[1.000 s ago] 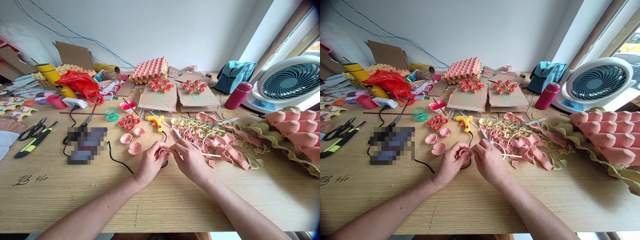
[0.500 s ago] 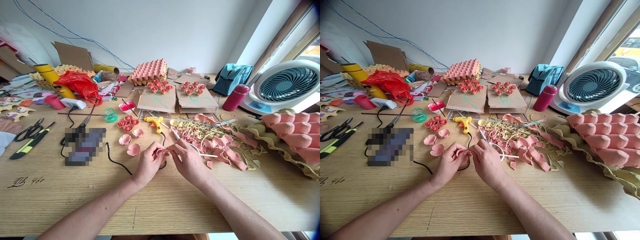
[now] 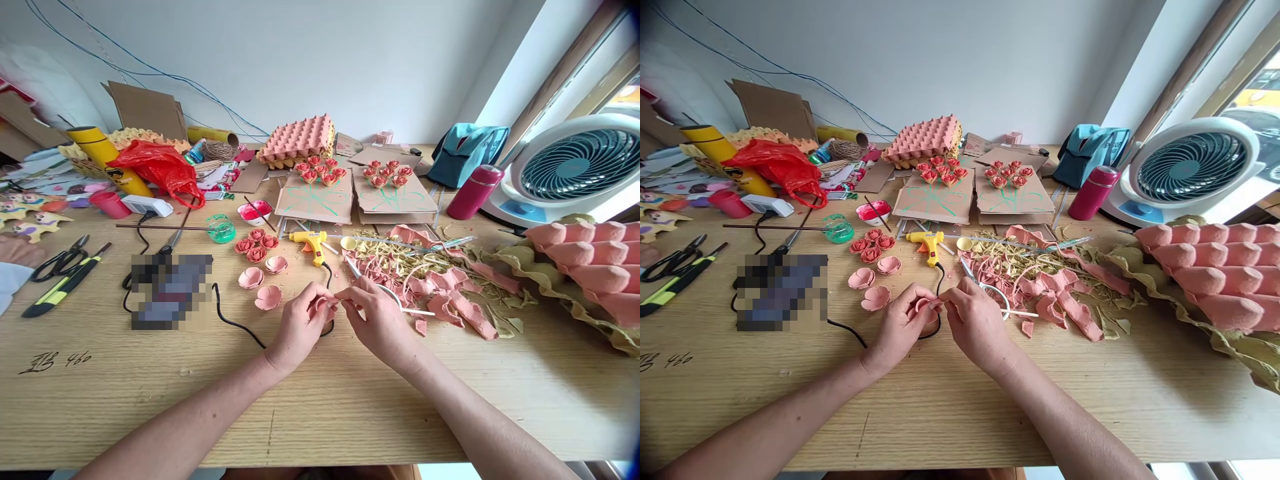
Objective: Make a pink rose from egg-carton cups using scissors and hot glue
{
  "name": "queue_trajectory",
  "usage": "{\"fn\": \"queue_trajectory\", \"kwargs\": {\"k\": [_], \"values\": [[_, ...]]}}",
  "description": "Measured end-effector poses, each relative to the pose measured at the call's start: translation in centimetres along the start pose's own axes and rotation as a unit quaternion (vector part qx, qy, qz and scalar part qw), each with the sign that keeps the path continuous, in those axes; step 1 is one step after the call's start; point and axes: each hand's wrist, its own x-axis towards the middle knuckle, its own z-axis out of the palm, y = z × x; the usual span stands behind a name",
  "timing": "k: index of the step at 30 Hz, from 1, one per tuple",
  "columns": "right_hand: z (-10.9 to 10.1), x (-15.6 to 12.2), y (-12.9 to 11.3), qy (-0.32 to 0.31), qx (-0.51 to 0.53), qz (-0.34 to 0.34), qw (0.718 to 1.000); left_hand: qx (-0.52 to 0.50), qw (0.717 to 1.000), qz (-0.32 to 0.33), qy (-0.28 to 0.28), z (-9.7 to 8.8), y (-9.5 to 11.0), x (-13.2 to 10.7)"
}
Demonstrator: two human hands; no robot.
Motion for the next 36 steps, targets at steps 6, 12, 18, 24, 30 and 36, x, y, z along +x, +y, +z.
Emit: {"fn": "queue_trajectory", "kwargs": {"k": [6,12,18,24,30,36], "values": [[-0.25,0.02,-0.29,0.022,-0.016,-0.028,0.999,-0.045,0.999,-0.006,-0.008,0.15,-0.04,0.01],[-0.25,0.00,-0.25,0.035,-0.028,-0.051,0.998,-0.053,0.999,-0.007,-0.002,0.12,-0.02,0.05],[-0.08,0.05,0.03,0.014,0.003,-0.023,1.000,-0.038,0.999,0.007,0.003,0.19,-0.11,0.05],[0.04,-0.06,-0.03,0.015,-0.024,-0.022,0.999,0.011,1.000,0.002,0.005,0.22,-0.22,0.19],[-0.06,0.06,-0.23,0.027,-0.023,-0.031,0.999,-0.047,0.999,-0.005,0.004,0.35,-0.06,0.29],[-0.04,0.16,-0.06,0.018,0.008,-0.017,1.000,-0.053,0.999,0.004,0.011,0.33,-0.33,0.12]]}}
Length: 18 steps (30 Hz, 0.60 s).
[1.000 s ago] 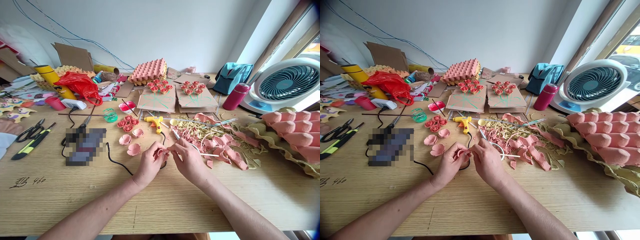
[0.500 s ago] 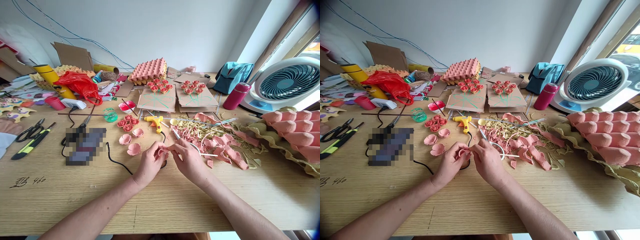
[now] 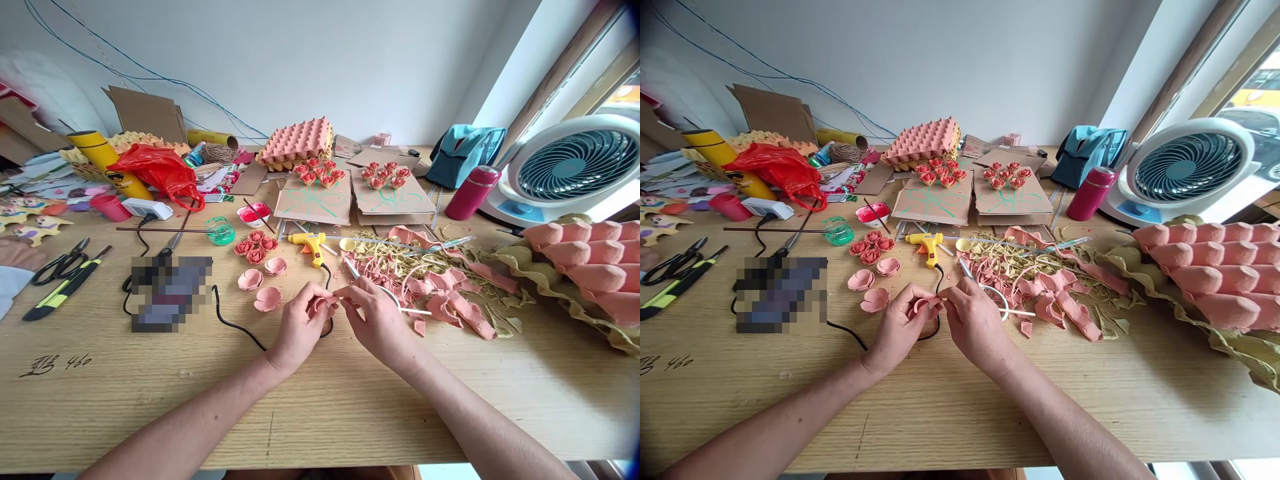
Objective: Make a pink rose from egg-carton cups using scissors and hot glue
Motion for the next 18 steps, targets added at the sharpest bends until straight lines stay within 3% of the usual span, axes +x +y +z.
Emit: {"fn": "queue_trajectory", "kwargs": {"k": [6,13,18], "values": [[-0.02,-0.16,0.01,-0.011,0.002,0.008,1.000,0.006,1.000,-0.014,-0.003,0.04,0.39,0.02],[-0.26,-0.18,-0.25,0.006,-0.056,-0.048,0.997,-0.029,0.999,-0.032,-0.010,0.05,0.70,0.34],[-0.05,-0.20,-0.11,0.006,-0.029,-0.023,0.999,-0.035,0.999,-0.019,0.004,0.02,0.21,0.27]]}}
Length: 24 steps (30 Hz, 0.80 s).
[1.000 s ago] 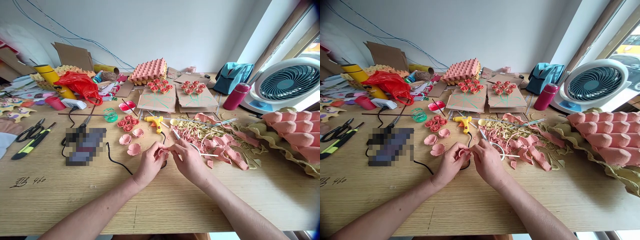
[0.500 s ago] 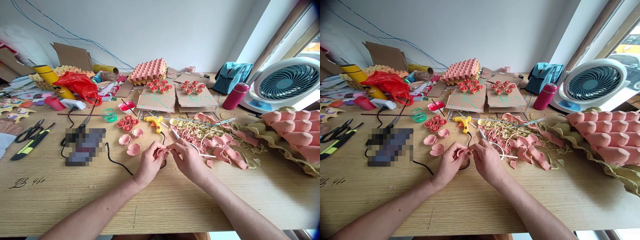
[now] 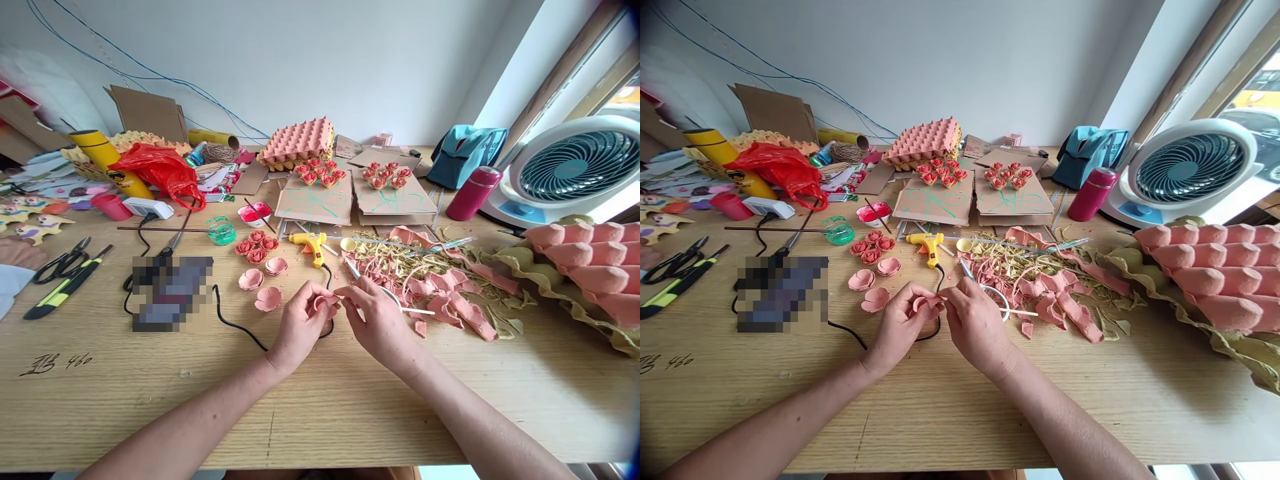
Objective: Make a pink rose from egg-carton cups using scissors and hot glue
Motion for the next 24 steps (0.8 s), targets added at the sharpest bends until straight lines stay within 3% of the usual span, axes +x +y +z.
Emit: {"fn": "queue_trajectory", "kwargs": {"k": [6,14,20,24], "values": [[0.2,-0.1,0.1,-0.008,-0.009,0.006,1.000,0.025,0.999,0.013,-0.017,0.0,-0.3,-0.1],[0.3,0.1,0.2,-0.003,-0.043,-0.005,0.999,0.011,0.999,-0.025,-0.017,0.0,0.2,0.5],[0.5,0.2,1.0,0.001,-0.005,0.025,1.000,0.046,0.997,-0.032,-0.048,-0.2,0.6,0.5],[0.3,0.2,1.0,0.001,0.023,0.035,0.999,0.055,0.998,-0.040,-0.011,-0.4,0.3,0.6]]}}
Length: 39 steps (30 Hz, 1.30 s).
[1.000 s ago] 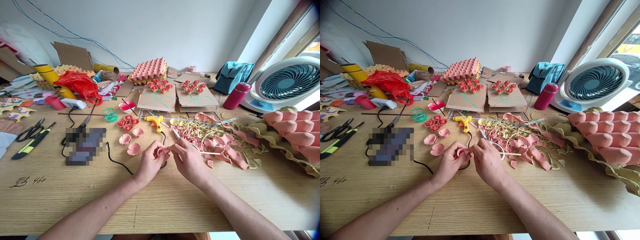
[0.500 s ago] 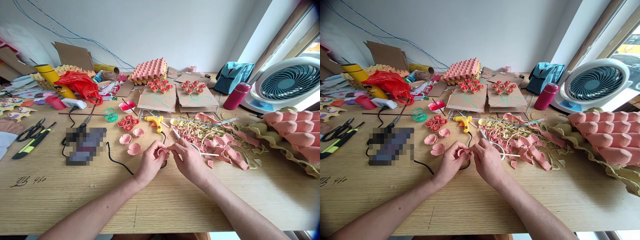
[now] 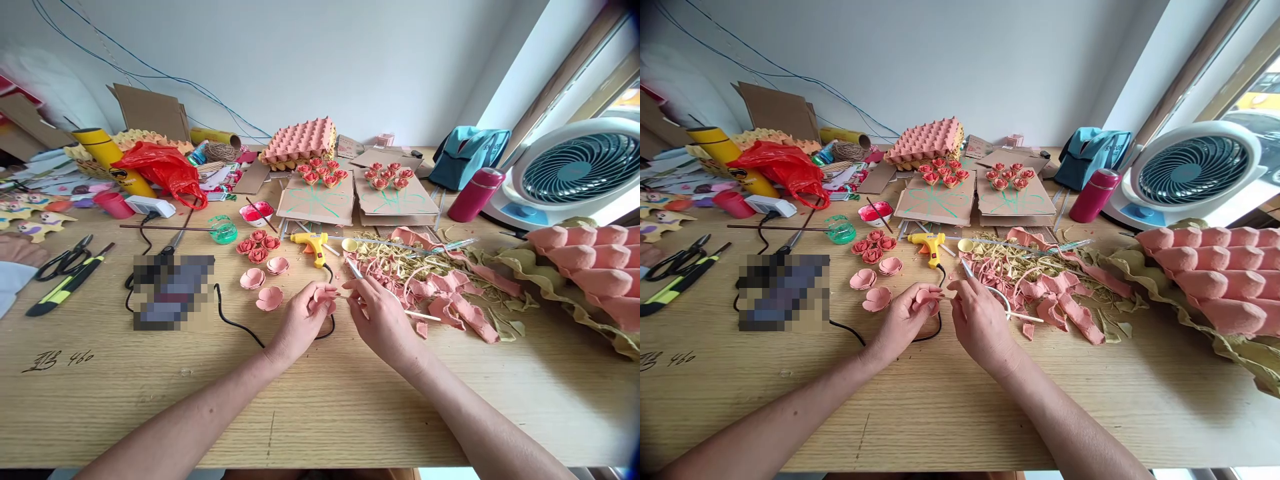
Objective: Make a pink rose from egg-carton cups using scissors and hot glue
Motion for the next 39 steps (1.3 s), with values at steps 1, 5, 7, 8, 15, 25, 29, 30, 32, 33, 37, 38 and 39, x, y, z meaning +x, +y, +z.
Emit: {"fn": "queue_trajectory", "kwargs": {"k": [1,5,7,8,15,25,29,30,32,33,37,38,39], "values": [[0.0,0.0,-0.1,0.001,0.010,0.003,1.000,0.001,1.000,-0.007,0.008,0.0,-0.1,0.0],[-0.2,-0.1,-0.6,-0.005,0.045,0.022,0.999,-0.034,0.999,-0.038,0.016,0.0,-0.2,0.2],[-0.3,-0.2,-0.9,-0.016,0.047,0.026,0.998,-0.064,0.997,-0.043,0.015,0.0,-0.2,0.2],[-0.3,-0.3,-1.1,-0.023,0.045,0.026,0.998,-0.072,0.996,-0.043,0.014,0.1,-0.1,0.2],[-0.3,-0.4,-1.2,-0.045,-0.027,0.026,0.998,-0.077,0.995,-0.060,-0.003,0.2,0.4,-0.1],[-0.1,-0.2,-0.5,-0.005,-0.104,-0.019,0.994,-0.093,0.992,-0.068,-0.041,0.6,0.3,-0.4],[-0.1,-0.3,-0.7,-0.009,-0.123,-0.042,0.991,-0.064,0.996,-0.050,-0.035,0.5,-0.2,-0.4],[-0.1,-0.3,-0.7,-0.012,-0.125,-0.044,0.991,-0.063,0.997,-0.045,-0.030,0.5,-0.3,-0.4],[-0.2,-0.2,-0.8,-0.015,-0.125,-0.045,0.991,-0.066,0.997,-0.039,-0.022,0.5,-0.4,-0.4],[-0.2,-0.2,-0.9,-0.015,-0.123,-0.044,0.991,-0.067,0.997,-0.037,-0.018,0.5,-0.4,-0.4],[-0.2,-0.2,-0.9,-0.017,-0.113,-0.039,0.993,-0.055,0.998,-0.031,-0.005,0.5,-0.3,-0.4],[-0.1,-0.2,-0.9,-0.016,-0.111,-0.039,0.993,-0.052,0.998,-0.029,-0.007,0.5,-0.4,-0.3],[-0.1,-0.2,-0.9,-0.015,-0.111,-0.039,0.993,-0.051,0.998,-0.028,-0.010,0.5,-0.4,-0.3]]}}
